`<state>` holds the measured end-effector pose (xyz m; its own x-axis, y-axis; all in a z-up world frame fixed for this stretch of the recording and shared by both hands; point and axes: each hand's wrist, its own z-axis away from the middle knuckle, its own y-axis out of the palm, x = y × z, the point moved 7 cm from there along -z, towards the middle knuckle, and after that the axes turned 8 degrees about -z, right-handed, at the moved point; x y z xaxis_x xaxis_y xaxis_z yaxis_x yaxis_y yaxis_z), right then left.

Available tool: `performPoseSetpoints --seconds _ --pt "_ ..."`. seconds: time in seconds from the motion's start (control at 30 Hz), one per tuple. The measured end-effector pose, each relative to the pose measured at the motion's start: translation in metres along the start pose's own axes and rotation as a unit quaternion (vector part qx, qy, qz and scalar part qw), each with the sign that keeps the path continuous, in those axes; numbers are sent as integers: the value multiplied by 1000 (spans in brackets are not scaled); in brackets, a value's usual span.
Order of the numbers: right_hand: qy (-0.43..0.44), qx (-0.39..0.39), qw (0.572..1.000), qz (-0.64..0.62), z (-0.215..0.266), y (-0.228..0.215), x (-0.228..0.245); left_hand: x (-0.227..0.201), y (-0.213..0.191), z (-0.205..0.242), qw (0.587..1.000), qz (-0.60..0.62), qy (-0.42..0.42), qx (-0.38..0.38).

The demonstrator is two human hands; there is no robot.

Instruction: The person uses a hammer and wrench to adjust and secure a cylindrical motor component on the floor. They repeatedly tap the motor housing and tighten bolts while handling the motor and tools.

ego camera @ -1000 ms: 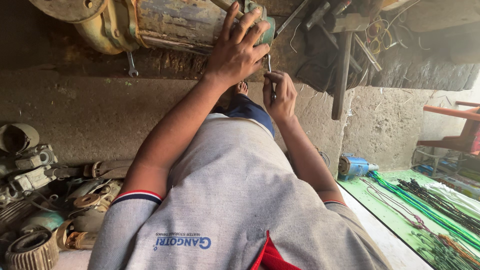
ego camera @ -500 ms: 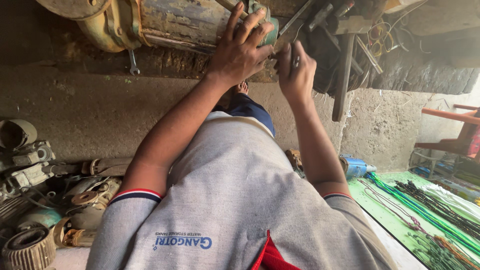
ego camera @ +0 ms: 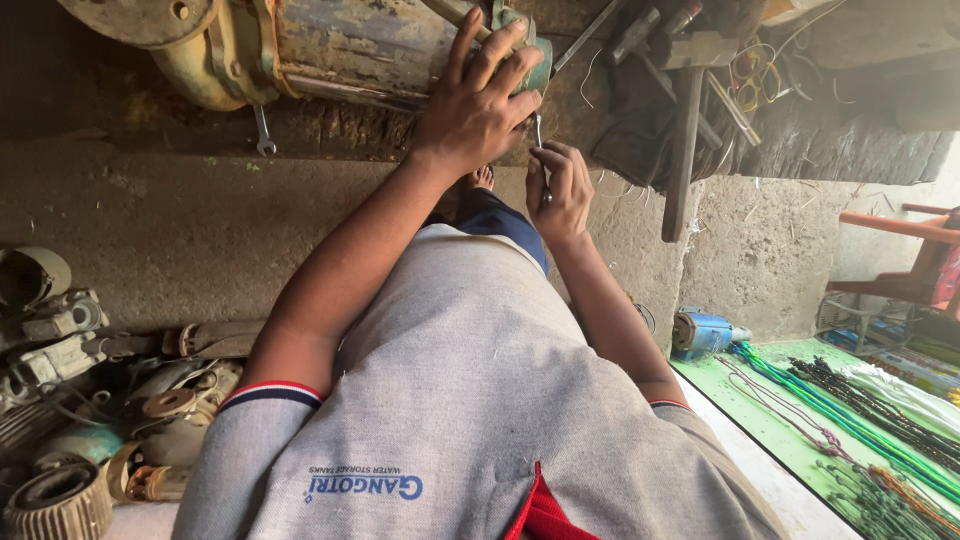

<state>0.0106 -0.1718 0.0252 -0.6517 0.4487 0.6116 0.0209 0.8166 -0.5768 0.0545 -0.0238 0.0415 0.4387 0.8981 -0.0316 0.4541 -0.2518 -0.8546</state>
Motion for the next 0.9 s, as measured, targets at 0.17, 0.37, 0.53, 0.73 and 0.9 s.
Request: performPoseSetpoints --seconds 0.17,0.37,0.53,0.73,0.9 --pt "15 -6 1000 10 -2 3 1 0 5 2 1000 -8 2 5" --pt "59 6 998 17 -18 -3 -10 2 6 1 1000 -15 0 2" --pt "163 27 979 -119 -59 -15 -23 1 5 0 1000 -19 3 9" --pt "187 40 979 -72 -81 -23 -18 0 4 0 1000 -15 2 15" --pt "195 -80 973 -91 -42 -44 -8 0 6 2 1000 -23 6 13"
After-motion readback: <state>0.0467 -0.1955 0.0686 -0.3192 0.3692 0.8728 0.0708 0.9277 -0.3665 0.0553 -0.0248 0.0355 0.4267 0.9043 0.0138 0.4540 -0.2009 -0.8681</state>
